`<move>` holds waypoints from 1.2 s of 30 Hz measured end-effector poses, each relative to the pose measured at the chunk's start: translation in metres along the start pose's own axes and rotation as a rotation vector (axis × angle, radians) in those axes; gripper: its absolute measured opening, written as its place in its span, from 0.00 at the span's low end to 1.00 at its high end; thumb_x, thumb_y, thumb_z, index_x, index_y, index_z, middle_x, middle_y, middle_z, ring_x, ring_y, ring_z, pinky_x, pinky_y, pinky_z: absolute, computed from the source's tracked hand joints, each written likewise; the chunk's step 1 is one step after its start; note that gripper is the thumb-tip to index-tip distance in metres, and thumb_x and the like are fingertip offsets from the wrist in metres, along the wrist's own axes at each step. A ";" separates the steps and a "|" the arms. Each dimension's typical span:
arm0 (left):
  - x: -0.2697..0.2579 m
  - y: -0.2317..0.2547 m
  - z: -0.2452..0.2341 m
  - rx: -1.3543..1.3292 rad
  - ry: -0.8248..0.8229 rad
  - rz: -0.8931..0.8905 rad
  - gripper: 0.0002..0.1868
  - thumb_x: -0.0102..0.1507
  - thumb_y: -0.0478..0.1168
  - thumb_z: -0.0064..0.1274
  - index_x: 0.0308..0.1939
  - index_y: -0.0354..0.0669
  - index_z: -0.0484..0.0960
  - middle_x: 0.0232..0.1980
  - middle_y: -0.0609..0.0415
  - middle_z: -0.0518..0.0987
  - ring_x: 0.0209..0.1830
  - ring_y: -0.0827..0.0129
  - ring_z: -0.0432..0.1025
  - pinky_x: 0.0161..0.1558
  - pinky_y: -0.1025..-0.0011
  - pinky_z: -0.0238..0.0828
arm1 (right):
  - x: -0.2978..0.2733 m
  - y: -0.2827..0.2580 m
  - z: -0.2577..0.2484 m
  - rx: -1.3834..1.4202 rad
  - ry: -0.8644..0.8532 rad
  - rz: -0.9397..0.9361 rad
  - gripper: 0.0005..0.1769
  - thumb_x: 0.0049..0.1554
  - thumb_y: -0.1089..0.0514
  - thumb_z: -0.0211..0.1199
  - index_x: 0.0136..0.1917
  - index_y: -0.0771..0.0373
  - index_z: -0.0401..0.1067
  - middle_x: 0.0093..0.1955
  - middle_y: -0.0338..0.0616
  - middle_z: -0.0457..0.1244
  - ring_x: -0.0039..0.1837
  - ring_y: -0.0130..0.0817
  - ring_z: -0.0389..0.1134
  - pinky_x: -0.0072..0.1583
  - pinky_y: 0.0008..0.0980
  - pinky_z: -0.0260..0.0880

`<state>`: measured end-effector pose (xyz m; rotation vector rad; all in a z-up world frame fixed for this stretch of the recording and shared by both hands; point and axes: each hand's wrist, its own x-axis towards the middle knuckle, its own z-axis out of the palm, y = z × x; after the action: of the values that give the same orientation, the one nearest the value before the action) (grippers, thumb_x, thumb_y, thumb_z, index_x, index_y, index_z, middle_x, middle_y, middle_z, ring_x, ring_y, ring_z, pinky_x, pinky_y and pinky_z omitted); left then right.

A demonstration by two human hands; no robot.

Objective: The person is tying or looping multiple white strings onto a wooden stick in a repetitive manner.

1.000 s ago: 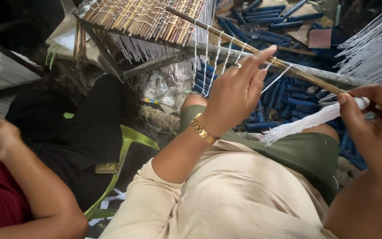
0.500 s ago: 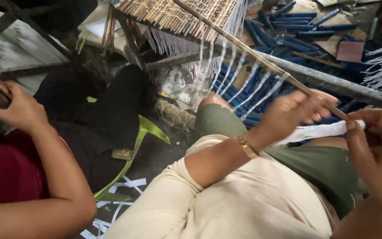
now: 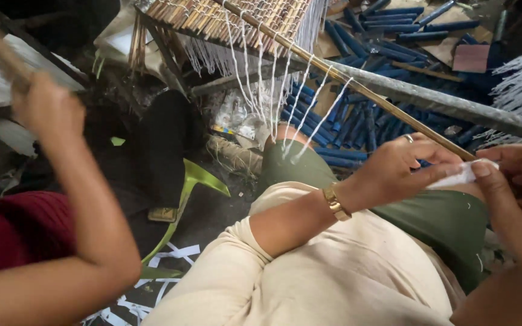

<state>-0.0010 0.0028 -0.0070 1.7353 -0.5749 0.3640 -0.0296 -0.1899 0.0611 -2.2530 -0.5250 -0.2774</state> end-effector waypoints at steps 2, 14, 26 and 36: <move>0.001 0.001 -0.004 0.015 0.002 -0.040 0.18 0.71 0.56 0.43 0.49 0.57 0.86 0.50 0.64 0.87 0.55 0.67 0.80 0.62 0.67 0.74 | -0.002 -0.001 0.002 0.046 0.012 0.090 0.10 0.79 0.62 0.56 0.67 0.72 0.67 0.54 0.53 0.63 0.53 0.37 0.65 0.53 0.31 0.61; -0.009 0.028 -0.027 -0.173 -0.035 -0.041 0.16 0.71 0.55 0.47 0.51 0.55 0.85 0.52 0.62 0.82 0.53 0.75 0.76 0.50 0.73 0.78 | 0.001 -0.045 -0.008 -0.293 0.048 0.088 0.08 0.70 0.53 0.67 0.54 0.58 0.76 0.48 0.33 0.67 0.41 0.27 0.62 0.50 0.30 0.59; -0.006 0.041 -0.028 -0.270 -0.044 -0.216 0.14 0.67 0.51 0.53 0.47 0.47 0.82 0.41 0.65 0.80 0.33 0.82 0.68 0.41 0.79 0.70 | 0.004 -0.042 -0.008 -0.342 0.072 0.021 0.17 0.77 0.48 0.55 0.51 0.59 0.75 0.41 0.37 0.63 0.42 0.35 0.63 0.45 0.38 0.56; -0.007 0.043 -0.030 -0.247 -0.035 -0.149 0.22 0.73 0.58 0.38 0.52 0.50 0.80 0.41 0.63 0.76 0.37 0.77 0.67 0.43 0.75 0.64 | 0.003 -0.042 -0.009 -0.298 0.075 0.019 0.17 0.74 0.46 0.54 0.52 0.58 0.75 0.40 0.35 0.62 0.40 0.32 0.61 0.44 0.35 0.56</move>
<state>-0.0290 0.0259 0.0318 1.5369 -0.4903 0.1506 -0.0462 -0.1698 0.0957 -2.5214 -0.4457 -0.4541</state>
